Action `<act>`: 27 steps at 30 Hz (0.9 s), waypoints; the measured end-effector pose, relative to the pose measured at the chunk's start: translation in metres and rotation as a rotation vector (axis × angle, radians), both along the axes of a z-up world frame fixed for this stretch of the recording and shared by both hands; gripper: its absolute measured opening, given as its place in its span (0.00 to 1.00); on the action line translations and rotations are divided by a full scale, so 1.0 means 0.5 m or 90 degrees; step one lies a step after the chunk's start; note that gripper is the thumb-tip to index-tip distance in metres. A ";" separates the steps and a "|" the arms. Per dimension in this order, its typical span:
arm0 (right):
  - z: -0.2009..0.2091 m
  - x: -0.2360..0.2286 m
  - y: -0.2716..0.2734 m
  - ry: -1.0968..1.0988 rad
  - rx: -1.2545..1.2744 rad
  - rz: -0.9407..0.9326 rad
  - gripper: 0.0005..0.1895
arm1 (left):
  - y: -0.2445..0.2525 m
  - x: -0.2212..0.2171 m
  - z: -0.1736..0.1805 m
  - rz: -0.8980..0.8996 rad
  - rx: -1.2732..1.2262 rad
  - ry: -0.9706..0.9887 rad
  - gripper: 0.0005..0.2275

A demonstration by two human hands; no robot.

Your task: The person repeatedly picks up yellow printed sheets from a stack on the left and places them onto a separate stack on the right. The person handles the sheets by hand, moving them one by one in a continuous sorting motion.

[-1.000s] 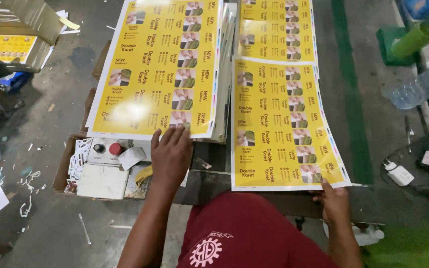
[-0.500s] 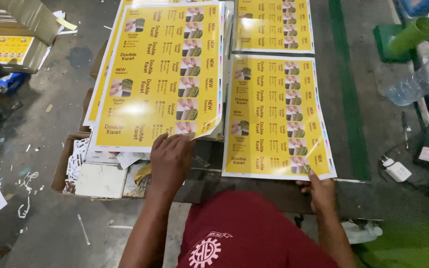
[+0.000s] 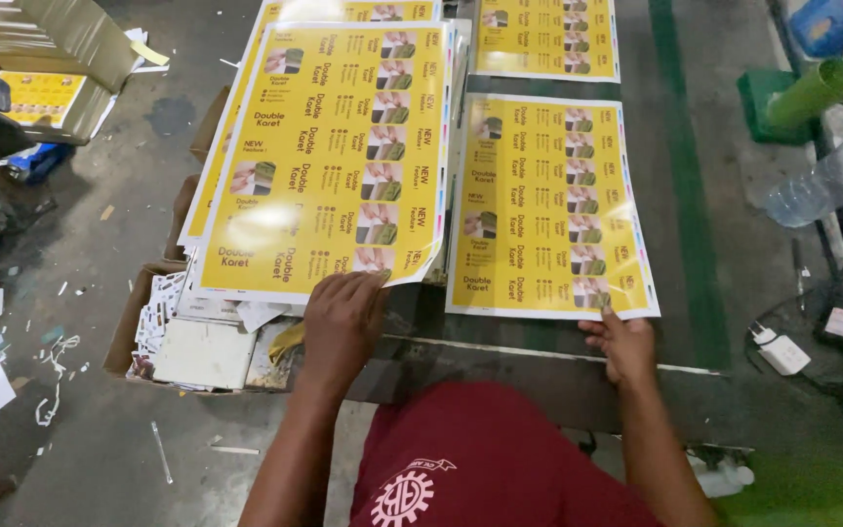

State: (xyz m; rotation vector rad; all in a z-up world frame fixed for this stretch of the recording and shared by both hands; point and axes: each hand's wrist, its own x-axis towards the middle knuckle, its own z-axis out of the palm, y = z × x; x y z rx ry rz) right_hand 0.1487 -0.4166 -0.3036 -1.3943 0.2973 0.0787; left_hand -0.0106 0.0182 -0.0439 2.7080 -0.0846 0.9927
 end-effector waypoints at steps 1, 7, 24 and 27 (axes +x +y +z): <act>0.011 0.012 0.012 0.000 -0.001 -0.001 0.15 | -0.003 0.001 -0.003 -0.001 -0.001 0.000 0.05; 0.022 0.145 0.074 -0.003 0.038 0.012 0.17 | 0.000 0.004 -0.012 0.002 0.018 -0.020 0.06; -0.041 0.513 0.118 0.059 0.146 0.027 0.16 | 0.009 0.024 0.000 -0.020 -0.047 0.039 0.06; 0.058 0.421 0.125 0.031 0.163 0.087 0.20 | -0.014 0.020 0.036 -0.003 -0.088 -0.009 0.11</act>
